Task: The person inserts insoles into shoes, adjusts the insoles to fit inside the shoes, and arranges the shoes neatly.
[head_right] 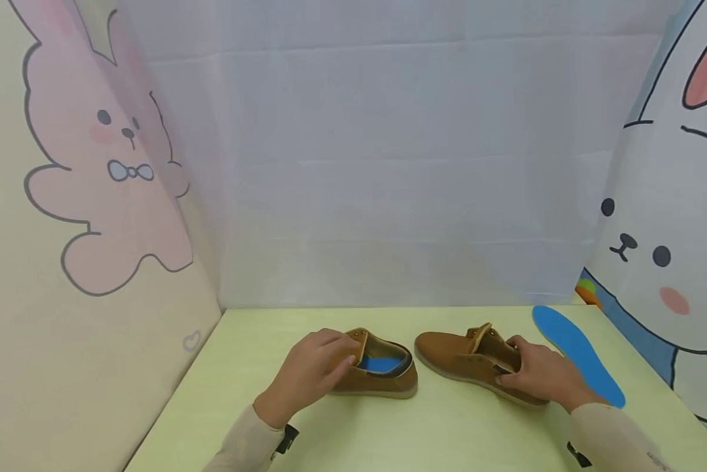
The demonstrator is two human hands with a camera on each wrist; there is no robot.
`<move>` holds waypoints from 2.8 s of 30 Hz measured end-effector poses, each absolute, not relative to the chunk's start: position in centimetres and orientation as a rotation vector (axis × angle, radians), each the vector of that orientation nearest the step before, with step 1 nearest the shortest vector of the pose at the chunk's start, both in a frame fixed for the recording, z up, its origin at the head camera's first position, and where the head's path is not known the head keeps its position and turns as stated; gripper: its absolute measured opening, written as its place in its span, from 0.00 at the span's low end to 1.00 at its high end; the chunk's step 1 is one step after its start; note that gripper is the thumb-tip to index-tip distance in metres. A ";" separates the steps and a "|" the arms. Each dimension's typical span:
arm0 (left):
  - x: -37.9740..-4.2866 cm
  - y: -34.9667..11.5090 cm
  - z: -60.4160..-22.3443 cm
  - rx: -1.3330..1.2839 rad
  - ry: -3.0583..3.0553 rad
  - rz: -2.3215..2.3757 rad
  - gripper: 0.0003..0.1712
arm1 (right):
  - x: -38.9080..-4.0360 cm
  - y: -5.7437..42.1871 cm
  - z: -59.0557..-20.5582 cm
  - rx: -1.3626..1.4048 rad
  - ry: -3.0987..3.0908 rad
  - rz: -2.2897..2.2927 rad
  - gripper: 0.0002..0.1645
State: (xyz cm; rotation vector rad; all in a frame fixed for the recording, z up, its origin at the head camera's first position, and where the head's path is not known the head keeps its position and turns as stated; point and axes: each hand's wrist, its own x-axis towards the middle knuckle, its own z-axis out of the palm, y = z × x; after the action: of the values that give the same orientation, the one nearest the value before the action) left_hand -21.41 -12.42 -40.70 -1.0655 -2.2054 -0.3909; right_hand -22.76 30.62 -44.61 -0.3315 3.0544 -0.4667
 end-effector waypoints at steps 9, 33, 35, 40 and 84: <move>-20.1 -8.9 -39.2 -1.239 -2.191 -0.396 0.11 | -22.1 29.0 -44.2 -0.366 3.053 -0.441 0.63; -22.2 6.0 -42.9 -1.254 -2.547 0.014 0.31 | -21.0 29.3 -45.1 -0.509 3.002 -0.865 0.37; -22.2 6.3 -43.1 -1.225 -2.605 0.008 0.33 | -21.0 29.3 -45.2 -0.502 2.995 -0.864 0.36; -22.0 6.4 -43.7 -1.215 -2.688 -0.136 0.33 | -21.1 29.3 -45.2 -0.501 3.024 -0.838 0.36; -20.1 5.7 -44.5 -1.322 -2.598 0.065 0.15 | -23.5 29.3 -42.1 -0.558 3.240 -0.424 0.23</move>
State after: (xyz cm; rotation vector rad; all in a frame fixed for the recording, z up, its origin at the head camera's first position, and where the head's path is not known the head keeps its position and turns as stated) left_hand -20.07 5.71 -44.48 -1.3224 -2.5982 0.0650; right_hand -23.50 29.35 -42.15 -0.5585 3.2395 -0.4237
